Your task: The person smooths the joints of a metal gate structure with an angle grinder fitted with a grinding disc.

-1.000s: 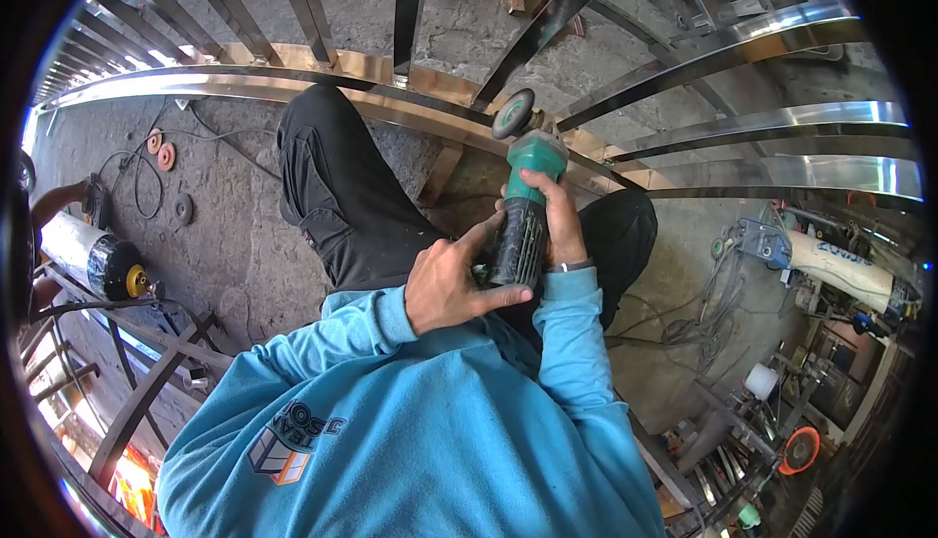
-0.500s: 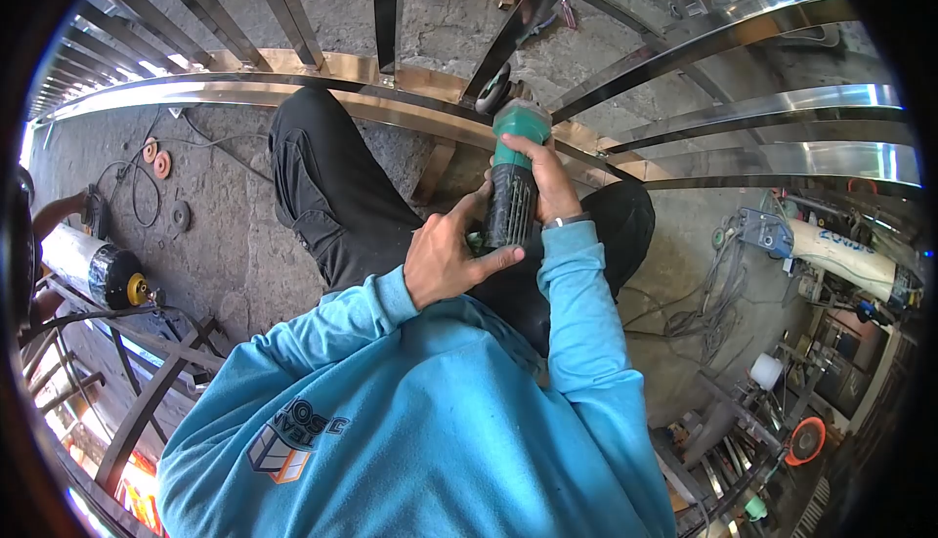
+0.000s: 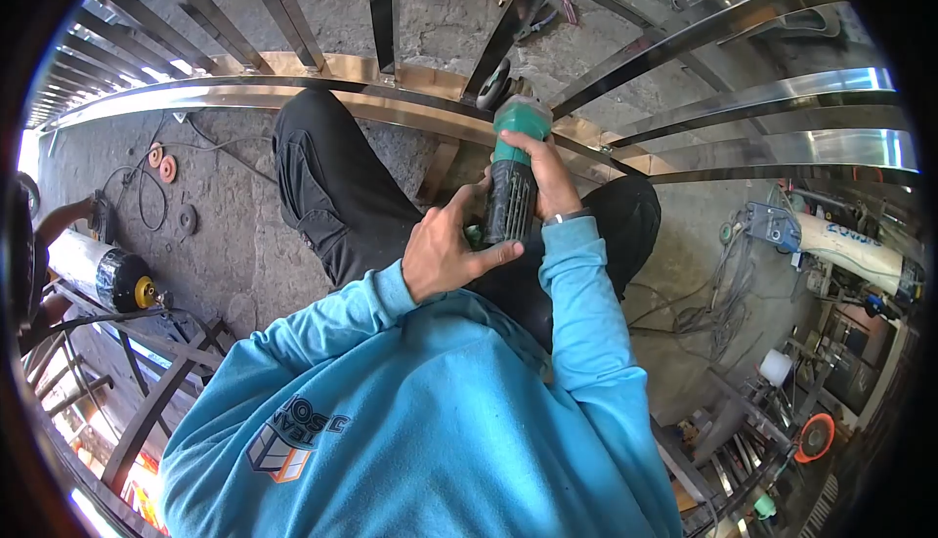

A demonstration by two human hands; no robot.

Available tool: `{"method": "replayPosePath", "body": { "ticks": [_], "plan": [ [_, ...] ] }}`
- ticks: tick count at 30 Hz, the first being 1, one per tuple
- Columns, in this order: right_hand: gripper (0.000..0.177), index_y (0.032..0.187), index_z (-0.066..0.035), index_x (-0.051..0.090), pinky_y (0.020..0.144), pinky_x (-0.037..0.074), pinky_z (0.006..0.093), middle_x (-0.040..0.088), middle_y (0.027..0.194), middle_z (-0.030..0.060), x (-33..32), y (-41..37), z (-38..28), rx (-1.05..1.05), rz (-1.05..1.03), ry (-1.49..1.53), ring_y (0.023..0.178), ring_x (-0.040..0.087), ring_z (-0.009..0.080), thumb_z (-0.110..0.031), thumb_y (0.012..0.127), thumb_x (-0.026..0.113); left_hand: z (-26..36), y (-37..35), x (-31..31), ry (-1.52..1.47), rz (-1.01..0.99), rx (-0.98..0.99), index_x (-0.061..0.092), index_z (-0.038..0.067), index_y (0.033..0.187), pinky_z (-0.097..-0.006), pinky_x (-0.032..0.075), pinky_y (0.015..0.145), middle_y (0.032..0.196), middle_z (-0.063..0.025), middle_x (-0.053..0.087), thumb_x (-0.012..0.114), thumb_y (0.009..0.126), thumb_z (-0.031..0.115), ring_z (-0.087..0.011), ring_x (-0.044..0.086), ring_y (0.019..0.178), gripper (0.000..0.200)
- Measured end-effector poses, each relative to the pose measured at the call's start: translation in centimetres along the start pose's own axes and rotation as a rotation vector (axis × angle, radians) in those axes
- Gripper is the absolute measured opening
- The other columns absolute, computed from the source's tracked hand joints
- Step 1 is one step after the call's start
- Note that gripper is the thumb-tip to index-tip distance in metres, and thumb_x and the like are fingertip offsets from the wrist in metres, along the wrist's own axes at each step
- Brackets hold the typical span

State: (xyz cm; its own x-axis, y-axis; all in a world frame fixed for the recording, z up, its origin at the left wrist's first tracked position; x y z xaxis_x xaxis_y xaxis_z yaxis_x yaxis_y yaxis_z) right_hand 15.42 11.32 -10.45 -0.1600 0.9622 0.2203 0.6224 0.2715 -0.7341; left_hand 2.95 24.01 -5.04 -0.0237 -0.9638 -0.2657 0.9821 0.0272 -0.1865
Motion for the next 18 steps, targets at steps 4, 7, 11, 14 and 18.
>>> {"method": "replayPosePath", "body": {
  "ticks": [4,7,11,14,18],
  "plan": [
    [0.048,0.117,0.001,0.053,0.059,0.06,0.0334,0.066,0.087,0.0124,0.1,-1.1,0.6,-0.014,-0.057,-0.073,0.067,0.069,0.0227,-0.03,0.087,0.074,-0.1,-0.8,0.3,-0.001,-0.066,-0.052,0.049,-0.003,0.132,-0.0451,0.058,0.071,0.083,-0.0236,0.071,0.087,0.072,0.051,-0.0408,0.074,0.078,0.089],
    [0.045,0.118,0.0,0.053,0.058,0.06,0.0331,0.066,0.087,0.0126,-0.3,-3.4,1.8,-0.023,-0.048,-0.082,0.065,0.069,0.0236,-0.028,0.088,0.073,0.7,-2.8,0.8,-0.041,-0.134,-0.08,0.047,-0.002,0.133,-0.0442,0.058,0.071,0.088,-0.0232,0.073,0.089,0.07,0.049,-0.04,0.074,0.08,0.091],
    [0.044,0.121,-0.002,0.053,0.057,0.06,0.0325,0.066,0.091,0.0152,-0.3,-5.8,2.8,-0.001,-0.03,0.01,0.069,0.07,0.0248,-0.028,0.09,0.071,2.1,-3.8,-0.1,-0.094,-0.194,-0.092,0.048,-0.002,0.135,-0.0436,0.057,0.07,0.082,-0.0239,0.072,0.089,0.069,0.047,-0.0404,0.074,0.076,0.092],
    [0.046,0.122,-0.001,0.052,0.058,0.06,0.0328,0.065,0.094,0.0171,-0.6,-6.4,2.4,-0.044,0.011,0.093,0.072,0.07,0.0251,-0.028,0.09,0.071,2.5,-3.8,0.0,-0.117,-0.194,-0.05,0.048,-0.003,0.137,-0.0434,0.057,0.071,0.083,-0.0238,0.072,0.089,0.069,0.046,-0.0401,0.074,0.076,0.094],
    [0.043,0.118,0.0,0.053,0.058,0.06,0.0335,0.066,0.092,0.0157,-0.9,-5.2,1.7,-0.037,0.006,0.121,0.071,0.07,0.0247,-0.028,0.09,0.071,2.7,-2.9,-0.1,-0.116,-0.168,-0.021,0.048,-0.003,0.14,-0.0435,0.058,0.074,0.086,-0.0235,0.072,0.089,0.07,0.046,-0.0394,0.074,0.078,0.095]
  ]
}}
Point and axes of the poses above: each hand's wrist, its own y-axis towards the middle knuckle, its own x-axis out of the palm, z = x × y, the point moved 6 cm from there along y, towards the middle knuckle
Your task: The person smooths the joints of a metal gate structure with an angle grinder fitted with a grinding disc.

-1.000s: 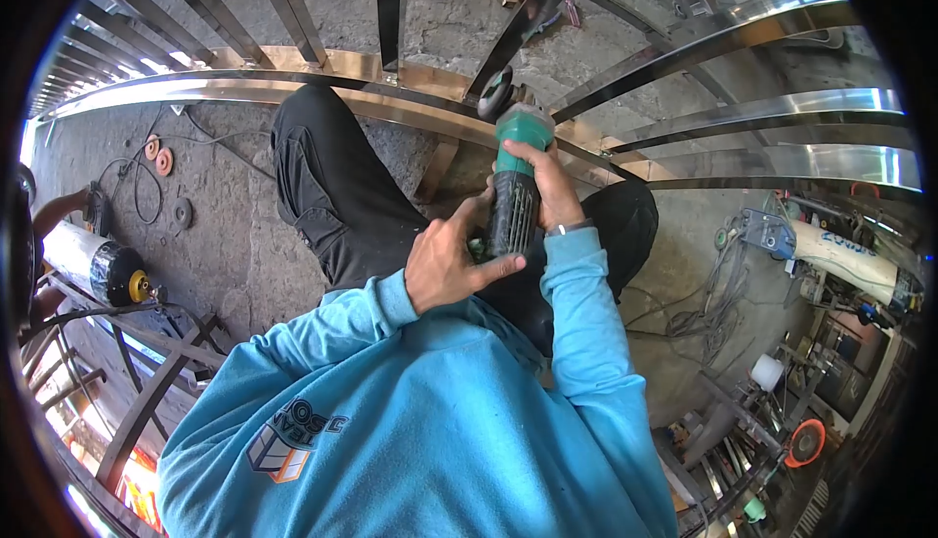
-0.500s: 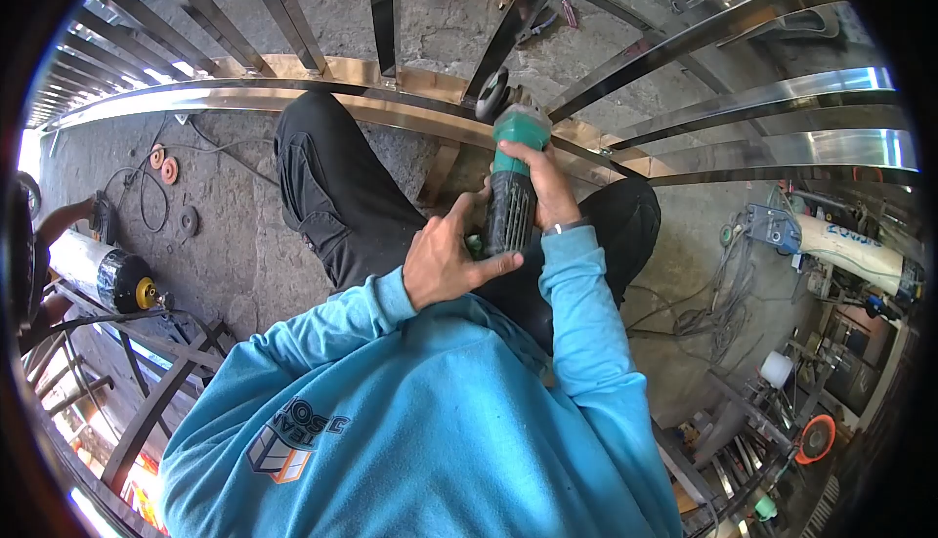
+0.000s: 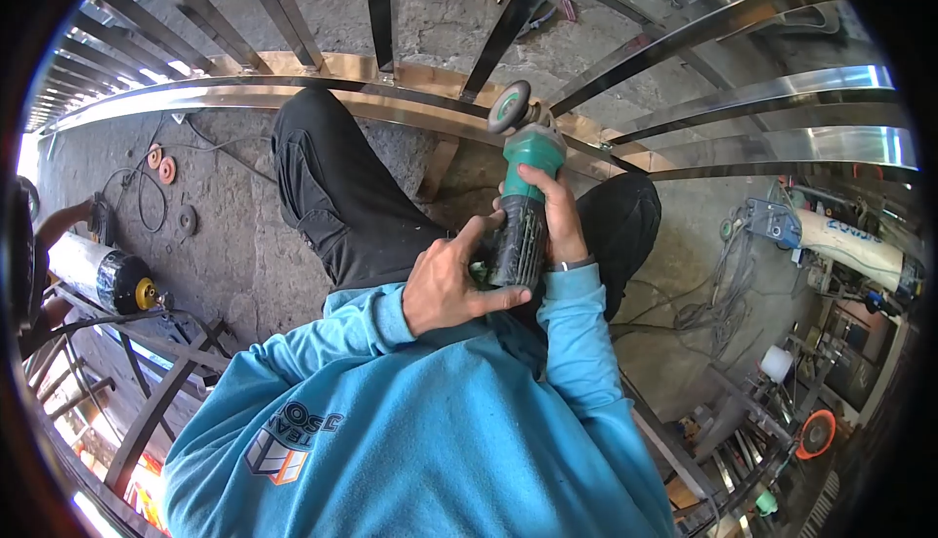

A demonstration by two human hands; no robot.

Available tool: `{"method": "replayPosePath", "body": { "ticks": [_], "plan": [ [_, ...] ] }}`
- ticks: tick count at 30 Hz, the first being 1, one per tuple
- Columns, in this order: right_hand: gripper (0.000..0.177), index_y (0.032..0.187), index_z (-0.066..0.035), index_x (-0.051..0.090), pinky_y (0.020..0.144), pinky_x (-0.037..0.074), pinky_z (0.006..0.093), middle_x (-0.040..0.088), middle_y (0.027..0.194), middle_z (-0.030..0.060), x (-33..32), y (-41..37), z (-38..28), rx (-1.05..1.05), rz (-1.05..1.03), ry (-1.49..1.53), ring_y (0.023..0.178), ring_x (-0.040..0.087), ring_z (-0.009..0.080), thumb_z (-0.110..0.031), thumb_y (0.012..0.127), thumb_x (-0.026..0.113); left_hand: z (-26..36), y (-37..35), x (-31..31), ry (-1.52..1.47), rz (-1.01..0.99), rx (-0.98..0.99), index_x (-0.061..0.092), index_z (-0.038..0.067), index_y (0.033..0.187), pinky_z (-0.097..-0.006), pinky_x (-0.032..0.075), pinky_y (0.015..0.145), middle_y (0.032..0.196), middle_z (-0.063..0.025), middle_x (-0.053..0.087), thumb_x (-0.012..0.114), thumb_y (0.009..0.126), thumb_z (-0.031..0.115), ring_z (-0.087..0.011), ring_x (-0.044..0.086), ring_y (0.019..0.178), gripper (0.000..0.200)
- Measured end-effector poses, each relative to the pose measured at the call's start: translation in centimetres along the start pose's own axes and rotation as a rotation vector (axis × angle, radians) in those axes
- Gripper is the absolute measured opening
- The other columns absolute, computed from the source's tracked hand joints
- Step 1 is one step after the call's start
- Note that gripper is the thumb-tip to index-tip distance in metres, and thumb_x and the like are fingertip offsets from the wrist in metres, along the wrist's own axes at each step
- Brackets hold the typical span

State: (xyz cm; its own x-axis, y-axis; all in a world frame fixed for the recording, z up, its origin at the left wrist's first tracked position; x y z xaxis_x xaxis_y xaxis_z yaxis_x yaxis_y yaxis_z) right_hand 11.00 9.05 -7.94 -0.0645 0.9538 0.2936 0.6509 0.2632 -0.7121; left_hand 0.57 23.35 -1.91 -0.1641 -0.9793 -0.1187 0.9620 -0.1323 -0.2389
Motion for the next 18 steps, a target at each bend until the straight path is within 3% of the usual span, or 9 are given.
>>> {"method": "replayPosePath", "body": {
  "ticks": [2,6,8,10,15,17,18],
  "plan": [
    [0.041,0.117,0.0,0.053,0.055,0.061,0.0375,0.064,0.085,0.014,0.5,0.9,-0.3,-0.017,0.008,-0.037,0.064,0.069,0.0251,-0.023,0.088,0.072,-0.6,0.4,-0.1,0.008,0.045,0.012,0.047,-0.002,0.141,-0.0436,0.058,0.076,0.088,-0.0227,0.073,0.088,0.071,0.045,-0.0389,0.074,0.081,0.093],
    [0.037,0.11,0.0,0.057,0.054,0.061,0.0374,0.065,0.08,0.0117,1.0,2.3,0.1,-0.035,0.0,-0.07,0.061,0.069,0.0235,-0.024,0.088,0.073,-2.6,0.7,0.4,0.033,0.039,-0.073,0.047,-0.001,0.143,-0.0435,0.058,0.078,0.094,-0.022,0.074,0.087,0.072,0.046,-0.0381,0.075,0.085,0.094],
    [0.037,0.109,0.001,0.057,0.053,0.06,0.0372,0.065,0.079,0.0115,1.2,2.8,0.1,-0.033,-0.001,-0.068,0.061,0.07,0.0238,-0.024,0.088,0.074,-2.6,0.8,0.0,0.018,0.137,0.006,0.046,0.0,0.143,-0.0469,0.057,0.071,0.074,-0.0209,0.07,0.085,0.072,0.048,-0.0393,0.074,0.075,0.095],
    [0.042,0.116,0.001,0.052,0.056,0.061,0.0351,0.065,0.088,0.0146,1.0,3.9,0.6,0.098,-0.033,-0.013,0.067,0.069,0.0235,-0.025,0.09,0.072,-2.9,1.3,-0.3,0.038,0.142,0.005,0.046,0.0,0.143,-0.0466,0.057,0.069,0.072,-0.02,0.07,0.085,0.072,0.048,-0.0383,0.073,0.073,0.095],
    [0.041,0.113,0.002,0.054,0.056,0.061,0.0354,0.065,0.085,0.0135,1.0,5.0,-0.3,0.015,-0.048,-0.074,0.066,0.069,0.0229,-0.025,0.089,0.074,-3.0,2.1,-0.7,0.048,0.171,0.027,0.047,0.0,0.143,-0.0459,0.056,0.066,0.069,-0.0181,0.068,0.085,0.072,0.048,-0.0365,0.073,0.068,0.093],
    [0.04,0.112,0.002,0.055,0.056,0.061,0.0352,0.065,0.084,0.0132,1.0,5.0,-0.5,-0.017,-0.055,-0.09,0.065,0.069,0.0228,-0.025,0.089,0.074,-2.9,2.1,-0.8,0.039,0.104,-0.054,0.045,-0.002,0.146,-0.0417,0.057,0.085,0.109,-0.0232,0.072,0.087,0.072,0.041,-0.0358,0.074,0.095,0.095],
    [0.04,0.111,0.002,0.054,0.056,0.061,0.035,0.065,0.084,0.0132,1.3,4.5,-0.8,-0.058,-0.036,-0.15,0.065,0.069,0.0227,-0.024,0.089,0.074,-3.0,2.0,-0.9,0.04,0.105,-0.056,0.045,-0.002,0.146,-0.0417,0.057,0.085,0.109,-0.0232,0.072,0.087,0.072,0.041,-0.0358,0.074,0.095,0.095]
  ]
}}
Point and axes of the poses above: each hand's wrist, its own y-axis towards the middle knuckle, its own x-axis out of the palm, z = x × y, the point moved 6 cm from there along y, towards the middle knuckle
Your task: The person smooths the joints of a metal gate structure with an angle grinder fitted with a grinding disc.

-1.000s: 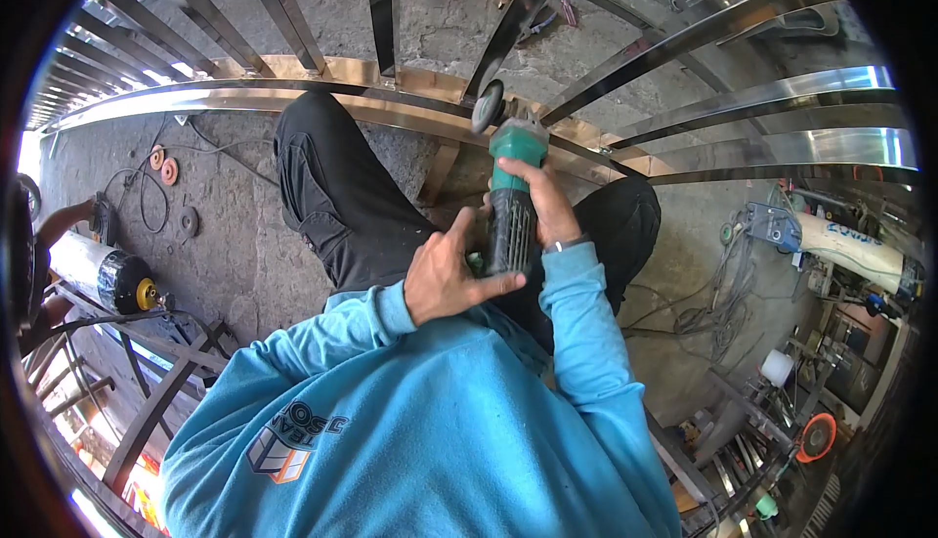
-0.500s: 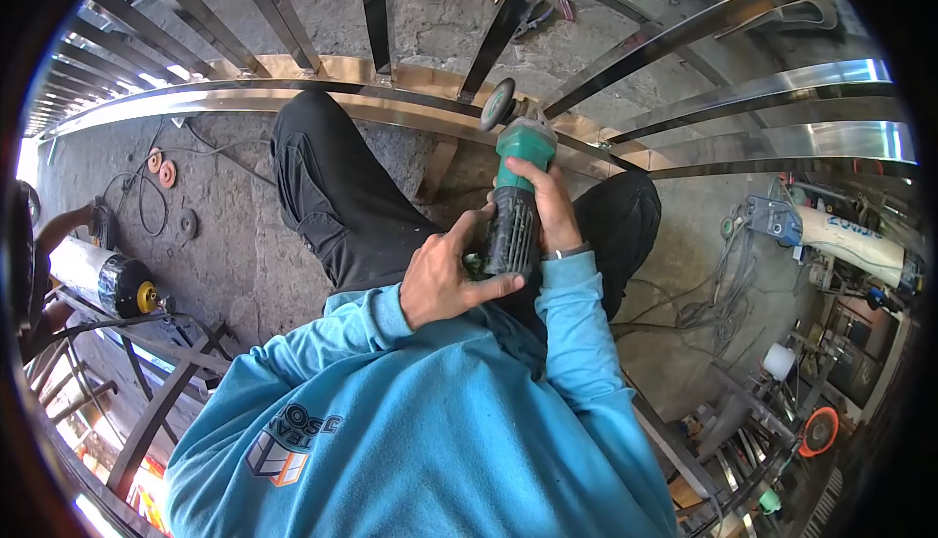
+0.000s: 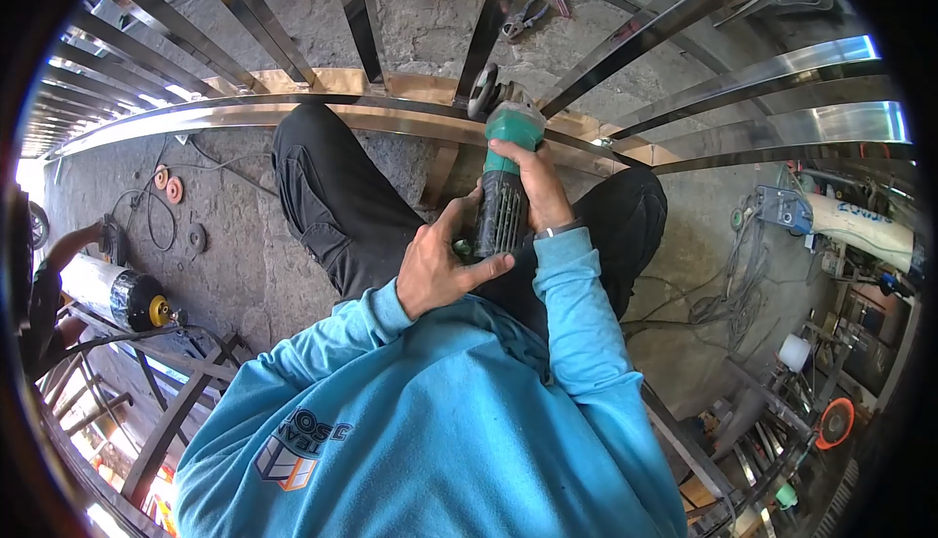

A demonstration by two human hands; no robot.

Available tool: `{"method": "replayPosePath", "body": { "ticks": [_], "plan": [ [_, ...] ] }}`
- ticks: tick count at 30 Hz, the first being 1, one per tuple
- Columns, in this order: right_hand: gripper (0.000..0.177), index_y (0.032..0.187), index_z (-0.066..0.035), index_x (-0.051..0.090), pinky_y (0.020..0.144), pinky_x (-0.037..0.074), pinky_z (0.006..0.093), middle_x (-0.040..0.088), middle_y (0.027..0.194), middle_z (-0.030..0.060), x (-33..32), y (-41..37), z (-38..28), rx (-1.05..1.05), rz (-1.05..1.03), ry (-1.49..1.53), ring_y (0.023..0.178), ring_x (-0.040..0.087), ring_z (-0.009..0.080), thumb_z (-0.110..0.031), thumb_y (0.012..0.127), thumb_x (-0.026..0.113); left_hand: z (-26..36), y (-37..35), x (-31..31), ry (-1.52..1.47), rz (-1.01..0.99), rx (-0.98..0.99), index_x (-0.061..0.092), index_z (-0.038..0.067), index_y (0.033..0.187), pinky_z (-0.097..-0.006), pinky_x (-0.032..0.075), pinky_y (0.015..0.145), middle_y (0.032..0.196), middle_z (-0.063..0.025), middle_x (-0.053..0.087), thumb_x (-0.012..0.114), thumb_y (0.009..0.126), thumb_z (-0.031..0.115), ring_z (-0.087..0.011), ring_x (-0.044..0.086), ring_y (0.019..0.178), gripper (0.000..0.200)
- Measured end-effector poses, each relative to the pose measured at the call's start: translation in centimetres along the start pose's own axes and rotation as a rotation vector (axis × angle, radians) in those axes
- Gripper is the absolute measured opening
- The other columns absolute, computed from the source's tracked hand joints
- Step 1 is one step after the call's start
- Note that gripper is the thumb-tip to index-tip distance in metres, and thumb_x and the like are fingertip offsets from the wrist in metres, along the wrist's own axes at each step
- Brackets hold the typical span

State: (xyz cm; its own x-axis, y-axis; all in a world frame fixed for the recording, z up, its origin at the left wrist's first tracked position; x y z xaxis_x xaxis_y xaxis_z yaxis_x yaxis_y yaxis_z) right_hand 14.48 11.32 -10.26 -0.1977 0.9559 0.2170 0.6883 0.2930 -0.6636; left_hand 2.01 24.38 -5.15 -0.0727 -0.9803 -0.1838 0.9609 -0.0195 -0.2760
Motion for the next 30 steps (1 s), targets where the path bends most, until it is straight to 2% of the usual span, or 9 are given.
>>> {"method": "replayPosePath", "body": {
  "ticks": [5,7,10,14,19,22,27,29,30],
  "plan": [
    [0.037,0.108,0.001,0.054,0.053,0.06,0.0343,0.064,0.081,0.0114,-0.6,0.2,0.9,-0.144,0.129,-0.113,0.062,0.069,0.0229,-0.021,0.088,0.075,-1.2,-0.5,0.0,-0.074,-0.04,-0.046,0.046,-0.002,0.147,-0.0393,0.056,0.09,0.114,-0.0239,0.072,0.084,0.072,0.031,-0.035,0.074,0.098,0.091],
    [0.038,0.11,0.001,0.052,0.052,0.059,0.0343,0.062,0.08,0.0106,-2.1,0.6,1.0,-0.353,0.367,-0.152,0.059,0.068,0.0233,-0.019,0.087,0.076,-1.7,-0.4,0.2,-0.093,-0.03,-0.035,0.046,-0.002,0.148,-0.0394,0.056,0.09,0.115,-0.0243,0.071,0.083,0.072,0.03,-0.035,0.073,0.099,0.091],
    [0.044,0.115,0.001,0.049,0.051,0.059,0.0342,0.061,0.082,0.0112,-2.6,0.9,1.4,-0.333,0.385,-0.143,0.059,0.069,0.0235,-0.018,0.085,0.077,-1.6,-0.2,0.0,-0.093,-0.029,-0.03,0.046,-0.002,0.148,-0.0396,0.056,0.091,0.115,-0.0249,0.071,0.083,0.071,0.031,-0.0353,0.073,0.1,0.091],
    [0.047,0.117,0.001,0.048,0.052,0.059,0.0346,0.061,0.084,0.0123,-1.3,0.8,0.9,-0.216,0.235,-0.091,0.061,0.069,0.0238,-0.018,0.085,0.077,-0.3,-0.3,-0.9,0.004,-0.037,-0.048,0.047,-0.001,0.147,-0.04,0.056,0.09,0.115,-0.0251,0.071,0.084,0.071,0.035,-0.0362,0.073,0.099,0.092],
    [0.038,0.111,0.001,0.054,0.052,0.059,0.035,0.063,0.081,0.0113,-0.2,0.3,0.8,-0.157,0.124,-0.053,0.06,0.069,0.024,-0.019,0.086,0.076,-0.8,-0.5,-0.8,0.031,-0.031,-0.042,0.047,0.0,0.146,-0.0404,0.057,0.086,0.109,-0.0233,0.073,0.085,0.071,0.04,-0.0359,0.075,0.094,0.093],
    [0.039,0.114,0.0,0.054,0.052,0.059,0.0349,0.063,0.081,0.0111,-0.6,-0.4,1.0,-0.148,0.193,-0.037,0.059,0.068,0.0236,-0.019,0.087,0.075,-0.8,-0.4,-0.4,-0.013,-0.043,-0.022,0.047,0.0,0.146,-0.0412,0.058,0.084,0.106,-0.0217,0.074,0.088,0.07,0.043,-0.0348,0.075,0.092,0.096],
    [0.039,0.114,-0.001,0.056,0.056,0.059,0.0331,0.065,0.082,0.0113,-0.8,-0.6,1.1,-0.139,0.16,-0.048,0.063,0.067,0.021,-0.02,0.087,0.075,-0.9,-0.2,-0.2,-0.061,-0.082,-0.027,0.046,0.0,0.146,-0.041,0.058,0.085,0.105,-0.0213,0.074,0.092,0.068,0.045,-0.0334,0.075,0.092,0.101],
    [0.041,0.115,-0.001,0.058,0.059,0.058,0.0313,0.063,0.093,0.0076,0.0,-0.6,1.2,-0.09,0.156,0.038,0.068,0.066,0.0183,-0.014,0.082,0.079,-0.9,-0.2,-0.8,-0.033,-0.021,0.0,0.046,0.0,0.147,-0.0394,0.057,0.087,0.109,-0.0222,0.073,0.093,0.066,0.043,-0.0317,0.074,0.096,0.103],
    [0.041,0.115,-0.001,0.058,0.059,0.058,0.0313,0.063,0.093,0.0076,0.1,-0.6,1.2,-0.091,0.152,0.041,0.068,0.066,0.0183,-0.014,0.082,0.079,-0.9,-0.3,-1.0,-0.028,-0.019,0.001,0.046,0.0,0.147,-0.0394,0.057,0.087,0.109,-0.0222,0.073,0.093,0.066,0.043,-0.0317,0.074,0.096,0.103]
  ]
}}
Point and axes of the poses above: each hand's wrist, its own y-axis towards the middle knuckle, its own x-axis out of the palm, z = x × y, the point moved 6 cm from there along y, towards the middle knuckle
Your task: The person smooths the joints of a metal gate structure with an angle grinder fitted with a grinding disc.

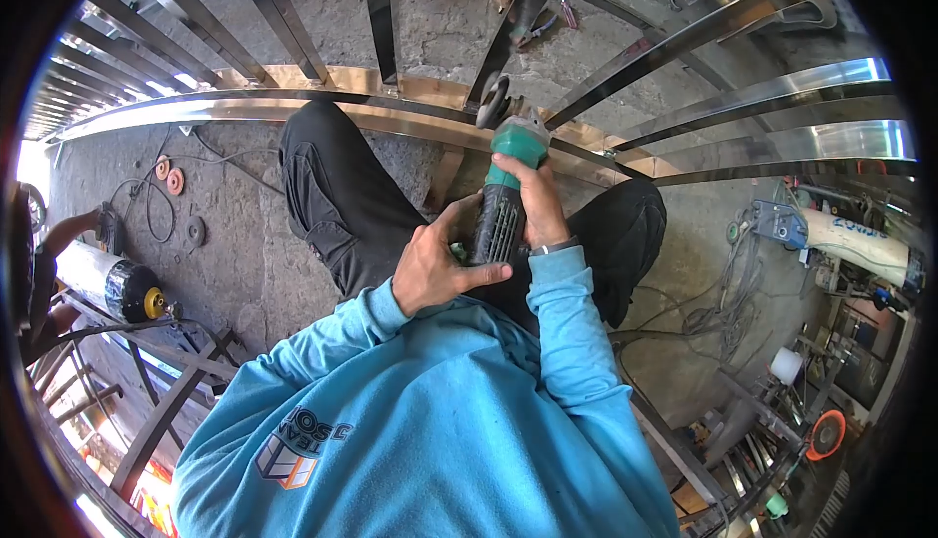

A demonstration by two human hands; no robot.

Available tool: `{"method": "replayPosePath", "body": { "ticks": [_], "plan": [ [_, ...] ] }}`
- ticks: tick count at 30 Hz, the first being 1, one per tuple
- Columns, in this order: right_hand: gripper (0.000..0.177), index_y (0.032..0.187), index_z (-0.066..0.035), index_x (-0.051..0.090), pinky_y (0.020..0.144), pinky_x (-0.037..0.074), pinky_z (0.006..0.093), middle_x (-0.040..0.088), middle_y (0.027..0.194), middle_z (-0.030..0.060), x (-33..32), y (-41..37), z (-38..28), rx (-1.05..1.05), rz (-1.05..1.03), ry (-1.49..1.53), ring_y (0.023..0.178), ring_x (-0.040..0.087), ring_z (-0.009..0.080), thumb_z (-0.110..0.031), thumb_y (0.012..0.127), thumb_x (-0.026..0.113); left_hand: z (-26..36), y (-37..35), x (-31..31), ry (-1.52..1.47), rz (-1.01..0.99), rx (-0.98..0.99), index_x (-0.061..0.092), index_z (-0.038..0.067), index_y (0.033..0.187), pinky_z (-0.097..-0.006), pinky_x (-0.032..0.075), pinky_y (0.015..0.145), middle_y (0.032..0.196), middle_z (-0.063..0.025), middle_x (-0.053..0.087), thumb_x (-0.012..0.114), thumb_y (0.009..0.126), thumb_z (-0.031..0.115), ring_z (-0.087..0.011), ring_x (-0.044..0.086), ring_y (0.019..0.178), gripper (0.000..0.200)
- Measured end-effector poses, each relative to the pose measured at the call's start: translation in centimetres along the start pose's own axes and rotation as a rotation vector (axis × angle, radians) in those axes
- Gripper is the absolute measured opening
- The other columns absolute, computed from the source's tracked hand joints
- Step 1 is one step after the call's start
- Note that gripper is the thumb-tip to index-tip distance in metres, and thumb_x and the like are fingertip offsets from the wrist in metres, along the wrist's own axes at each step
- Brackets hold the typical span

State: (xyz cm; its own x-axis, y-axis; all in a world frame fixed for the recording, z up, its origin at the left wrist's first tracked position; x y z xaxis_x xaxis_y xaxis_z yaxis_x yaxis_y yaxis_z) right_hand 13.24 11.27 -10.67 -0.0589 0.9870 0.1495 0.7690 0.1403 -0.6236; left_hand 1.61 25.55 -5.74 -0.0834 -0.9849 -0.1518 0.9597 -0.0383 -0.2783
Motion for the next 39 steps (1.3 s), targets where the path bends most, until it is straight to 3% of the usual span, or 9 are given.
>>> {"method": "replayPosePath", "body": {
  "ticks": [3,8,13,18,21,25,30,34,39],
  "plan": [
    [0.039,0.114,-0.001,0.056,0.06,0.058,0.0317,0.065,0.081,0.0106,0.7,0.1,0.5,0.019,-0.074,-0.007,0.064,0.067,0.0198,-0.021,0.087,0.075,-0.1,0.0,-0.6,-0.061,-0.019,-0.005,0.046,-0.001,0.149,-0.0383,0.056,0.091,0.115,-0.0226,0.072,0.094,0.065,0.041,-0.0299,0.073,0.102,0.105],
    [0.064,0.132,-0.001,0.043,0.071,0.06,0.0329,0.06,0.108,0.0105,-0.5,-2.2,0.4,-0.161,0.085,-0.109,0.078,0.067,0.0204,-0.016,0.081,0.079,-0.5,-1.4,-0.1,-0.165,-0.079,0.015,0.044,-0.005,0.15,-0.0366,0.054,0.095,0.125,-0.0222,0.068,0.095,0.065,0.036,-0.0253,0.07,0.106,0.106],
    [0.063,0.139,-0.01,0.03,0.069,0.064,0.0462,0.061,0.106,0.0219,1.1,-6.2,0.2,-0.065,-0.108,0.21,0.084,0.07,0.0366,-0.011,0.086,0.064,-2.2,-3.2,1.3,-0.458,-0.155,-0.034,0.038,-0.007,0.149,-0.033,0.051,0.091,0.109,-0.0154,0.068,0.095,0.071,0.023,-0.0188,0.065,0.099,0.101],
    [0.085,0.147,-0.011,0.018,0.065,0.064,0.0441,0.057,0.112,0.0218,1.9,-5.8,1.3,-0.071,-0.134,0.187,0.077,0.07,0.0329,-0.007,0.079,0.069,-3.5,-5.0,1.4,-0.487,-0.212,-0.132,0.041,-0.006,0.146,-0.0333,0.051,0.089,0.111,-0.0164,0.067,0.094,0.073,0.032,-0.021,0.064,0.102,0.098],
    [0.098,0.15,-0.003,0.016,0.074,0.06,0.0346,0.054,0.12,0.0187,2.9,-5.8,0.5,-0.287,-0.126,-0.077,0.095,0.065,0.0233,-0.008,0.074,0.077,-3.7,-6.1,1.9,-0.686,-0.239,-0.145,0.018,0.0,0.156,-0.0379,0.048,0.097,0.117,-0.0192,0.067,0.09,0.079,0.027,-0.0227,0.064,0.107,0.109],
    [0.111,0.158,0.0,0.012,0.102,0.048,0.0419,0.045,0.14,0.0244,5.1,-4.8,-0.7,-0.586,-0.082,-0.4,0.122,0.053,0.0317,-0.01,0.071,0.08,-4.3,-6.0,1.3,-0.772,-0.177,-0.156,0.012,0.008,0.161,-0.0396,0.046,0.103,0.132,-0.0197,0.061,0.086,0.081,0.019,-0.0243,0.063,0.116,0.11],
    [0.105,0.161,-0.012,0.014,0.095,0.052,0.047,0.056,0.127,0.0339,8.7,-4.3,-3.3,-0.699,-0.051,-0.606,0.108,0.063,0.0461,-0.009,0.074,0.073,-4.4,-3.5,0.1,-0.689,-0.106,-0.019,0.002,0.008,0.164,-0.0387,0.045,0.105,0.156,-0.0162,0.037,0.087,0.079,0.024,-0.0251,0.056,0.127,0.121],
    [0.1,0.162,-0.019,0.016,0.085,0.054,0.0545,0.063,0.109,0.0387,9.6,-3.2,-2.3,-0.656,-0.051,-0.785,0.092,0.065,0.055,-0.014,0.077,0.068,-5.3,-3.0,-1.0,-0.704,-0.064,0.019,0.003,0.002,0.163,-0.0377,0.05,0.099,0.143,-0.0199,0.053,0.084,0.082,0.024,-0.0231,0.062,0.115,0.117],
    [0.098,0.163,-0.019,0.018,0.095,0.05,0.0541,0.053,0.122,0.0422,10.9,-3.0,-1.8,-0.774,-0.044,-0.791,0.106,0.056,0.0577,-0.018,0.078,0.068,-6.4,-3.2,-2.1,-0.94,-0.117,-0.191,0.01,0.008,0.164,-0.0229,0.046,0.055,0.119,-0.0121,0.06,0.077,0.08,0.025,-0.0123,0.059,0.072,0.109]
  ]
}}
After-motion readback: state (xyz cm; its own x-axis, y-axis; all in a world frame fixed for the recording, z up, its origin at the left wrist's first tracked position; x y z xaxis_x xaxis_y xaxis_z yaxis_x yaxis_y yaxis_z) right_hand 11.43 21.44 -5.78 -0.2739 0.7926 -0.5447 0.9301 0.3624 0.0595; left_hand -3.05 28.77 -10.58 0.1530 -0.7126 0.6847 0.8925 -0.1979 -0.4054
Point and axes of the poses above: each hand's wrist, its own y-axis towards the middle knuckle, its own x-axis out of the palm, z = x × y, the point moved 6 cm from there along y, towards the middle knuckle
